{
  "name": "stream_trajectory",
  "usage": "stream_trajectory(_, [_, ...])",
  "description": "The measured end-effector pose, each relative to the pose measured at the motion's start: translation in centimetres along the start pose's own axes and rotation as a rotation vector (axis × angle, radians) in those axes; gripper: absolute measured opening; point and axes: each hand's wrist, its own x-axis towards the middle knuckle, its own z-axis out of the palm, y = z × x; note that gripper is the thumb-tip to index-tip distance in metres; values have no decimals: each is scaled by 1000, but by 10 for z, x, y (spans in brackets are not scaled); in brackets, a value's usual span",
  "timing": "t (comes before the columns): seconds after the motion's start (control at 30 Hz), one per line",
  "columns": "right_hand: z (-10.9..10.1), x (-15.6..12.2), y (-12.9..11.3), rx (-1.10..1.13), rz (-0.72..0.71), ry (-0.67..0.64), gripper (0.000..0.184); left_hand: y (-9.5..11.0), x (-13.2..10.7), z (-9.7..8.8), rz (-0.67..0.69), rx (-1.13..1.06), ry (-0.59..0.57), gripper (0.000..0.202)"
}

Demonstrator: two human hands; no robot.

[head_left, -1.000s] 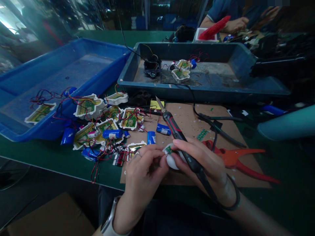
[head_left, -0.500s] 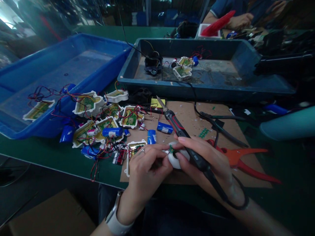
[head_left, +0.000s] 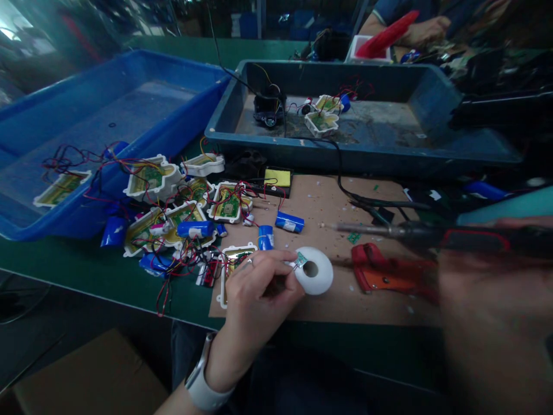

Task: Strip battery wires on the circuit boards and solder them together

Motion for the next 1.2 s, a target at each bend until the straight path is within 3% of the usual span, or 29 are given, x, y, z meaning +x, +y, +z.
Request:
stream_trajectory(0.1, [2,0,0,158,160,244,31,1,0,0,-2,3,8,15])
stream_trajectory(0.13, [4,0,-1,197,194,255,29,2,0,0,-6,6,10,14])
stream_trajectory(0.33, [15,-3,-11,203,295,191,27,2,0,0,-25,-1,-8,15])
stream_trajectory(0.9, [21,-6,-9,151,169,174,25,1,0,0,-14,16,-3,14])
stream_trajectory(1.2, [20,-6,-7,170,213,209,24,3,1,0,-11,8,2,16])
